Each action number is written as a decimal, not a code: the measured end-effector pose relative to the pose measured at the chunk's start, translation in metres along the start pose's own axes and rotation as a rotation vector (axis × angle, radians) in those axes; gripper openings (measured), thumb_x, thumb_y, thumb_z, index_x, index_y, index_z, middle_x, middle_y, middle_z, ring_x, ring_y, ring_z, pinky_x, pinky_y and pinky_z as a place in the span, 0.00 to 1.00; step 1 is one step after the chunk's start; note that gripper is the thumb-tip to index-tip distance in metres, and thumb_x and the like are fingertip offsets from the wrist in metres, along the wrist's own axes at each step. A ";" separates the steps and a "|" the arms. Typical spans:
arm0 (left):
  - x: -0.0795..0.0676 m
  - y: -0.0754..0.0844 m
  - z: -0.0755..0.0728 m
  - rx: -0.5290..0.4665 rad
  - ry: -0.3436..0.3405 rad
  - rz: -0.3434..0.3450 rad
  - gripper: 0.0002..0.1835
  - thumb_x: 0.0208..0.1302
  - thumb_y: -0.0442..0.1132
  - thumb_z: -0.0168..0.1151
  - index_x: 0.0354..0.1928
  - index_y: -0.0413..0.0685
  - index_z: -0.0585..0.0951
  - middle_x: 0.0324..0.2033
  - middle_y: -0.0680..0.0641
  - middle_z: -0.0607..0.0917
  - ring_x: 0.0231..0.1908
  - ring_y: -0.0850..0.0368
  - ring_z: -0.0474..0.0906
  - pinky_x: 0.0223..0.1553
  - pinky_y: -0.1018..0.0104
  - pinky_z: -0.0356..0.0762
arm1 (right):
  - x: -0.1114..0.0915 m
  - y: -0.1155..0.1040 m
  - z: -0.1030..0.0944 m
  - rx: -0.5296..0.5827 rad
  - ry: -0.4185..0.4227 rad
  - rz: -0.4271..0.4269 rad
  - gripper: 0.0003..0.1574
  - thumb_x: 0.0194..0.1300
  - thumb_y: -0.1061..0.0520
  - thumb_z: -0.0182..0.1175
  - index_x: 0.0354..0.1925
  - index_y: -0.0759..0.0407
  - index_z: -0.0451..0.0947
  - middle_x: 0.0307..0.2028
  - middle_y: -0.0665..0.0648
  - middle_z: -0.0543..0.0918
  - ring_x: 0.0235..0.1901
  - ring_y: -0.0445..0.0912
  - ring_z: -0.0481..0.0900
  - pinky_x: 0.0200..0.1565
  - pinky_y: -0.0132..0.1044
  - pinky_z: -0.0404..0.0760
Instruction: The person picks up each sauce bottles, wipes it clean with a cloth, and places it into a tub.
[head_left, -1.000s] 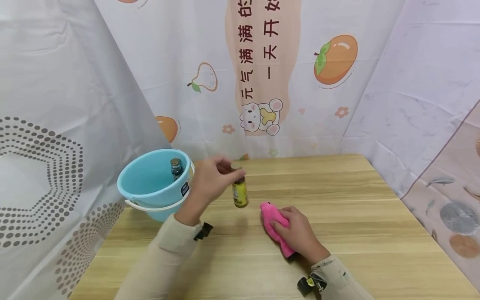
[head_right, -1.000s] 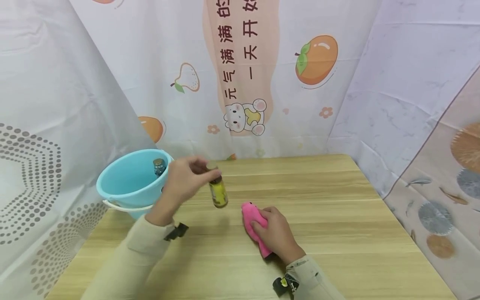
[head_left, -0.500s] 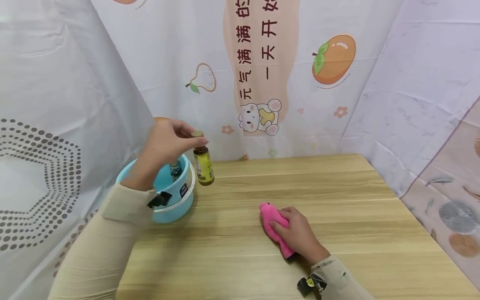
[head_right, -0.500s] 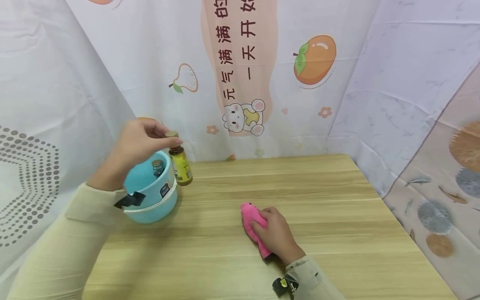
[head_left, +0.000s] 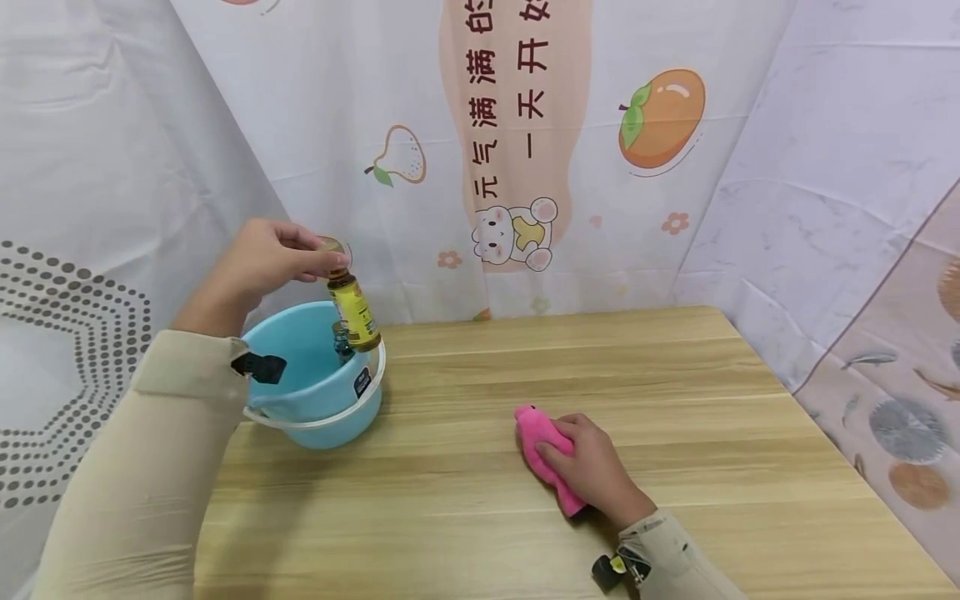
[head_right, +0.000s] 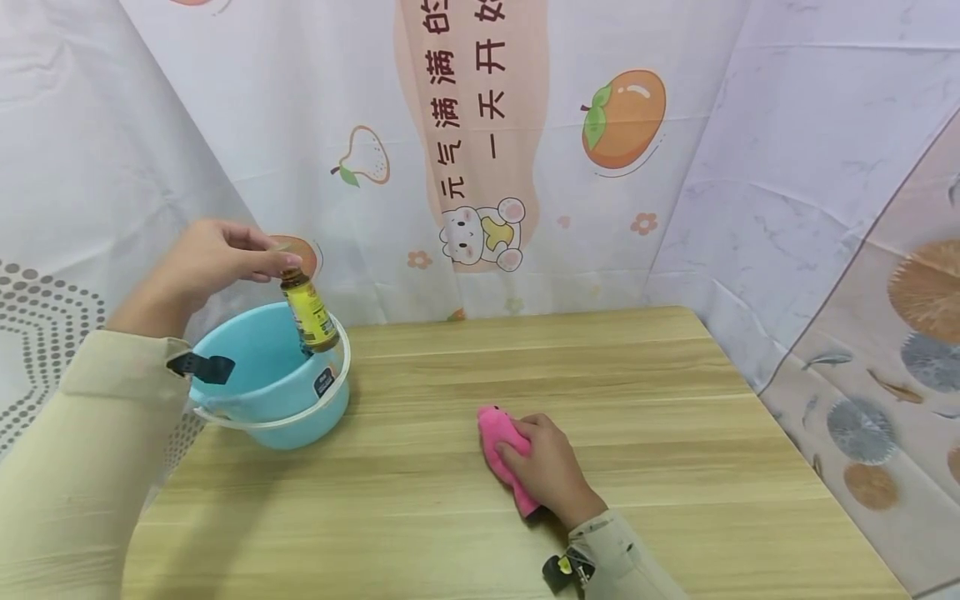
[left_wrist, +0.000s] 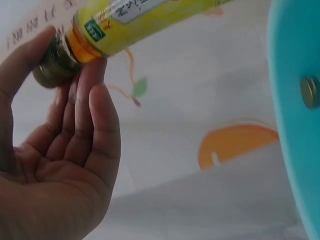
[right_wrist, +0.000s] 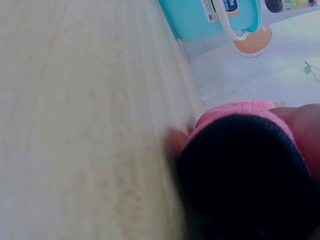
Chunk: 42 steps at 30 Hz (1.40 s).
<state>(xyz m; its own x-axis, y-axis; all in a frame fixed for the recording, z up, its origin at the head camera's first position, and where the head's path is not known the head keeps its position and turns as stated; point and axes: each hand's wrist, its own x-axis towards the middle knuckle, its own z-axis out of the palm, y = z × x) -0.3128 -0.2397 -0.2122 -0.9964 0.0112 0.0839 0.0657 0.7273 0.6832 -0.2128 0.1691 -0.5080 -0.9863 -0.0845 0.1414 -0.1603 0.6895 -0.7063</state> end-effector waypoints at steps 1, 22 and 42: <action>0.003 -0.005 -0.002 0.008 -0.003 -0.004 0.38 0.49 0.70 0.77 0.50 0.46 0.87 0.40 0.56 0.89 0.39 0.56 0.86 0.41 0.65 0.84 | 0.000 0.000 0.000 0.000 -0.002 0.001 0.24 0.65 0.47 0.73 0.54 0.60 0.87 0.54 0.59 0.83 0.48 0.49 0.83 0.49 0.47 0.86; 0.034 -0.091 -0.004 0.036 -0.064 -0.223 0.49 0.50 0.75 0.72 0.63 0.43 0.79 0.51 0.43 0.88 0.57 0.36 0.81 0.63 0.33 0.75 | -0.001 0.001 -0.004 0.018 -0.008 0.019 0.24 0.65 0.47 0.73 0.54 0.60 0.87 0.54 0.59 0.83 0.48 0.50 0.83 0.49 0.47 0.86; 0.036 -0.130 0.018 0.049 -0.125 -0.291 0.38 0.57 0.66 0.74 0.56 0.41 0.83 0.59 0.34 0.83 0.55 0.35 0.83 0.60 0.35 0.79 | -0.001 0.000 -0.002 0.023 0.001 0.010 0.23 0.65 0.47 0.73 0.52 0.59 0.87 0.53 0.58 0.83 0.48 0.49 0.83 0.50 0.47 0.86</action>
<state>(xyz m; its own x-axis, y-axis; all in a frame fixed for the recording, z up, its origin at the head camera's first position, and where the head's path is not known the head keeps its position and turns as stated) -0.3586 -0.3210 -0.3111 -0.9720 -0.1201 -0.2020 -0.2228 0.7446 0.6292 -0.2118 0.1707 -0.5069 -0.9878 -0.0767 0.1352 -0.1513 0.6737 -0.7233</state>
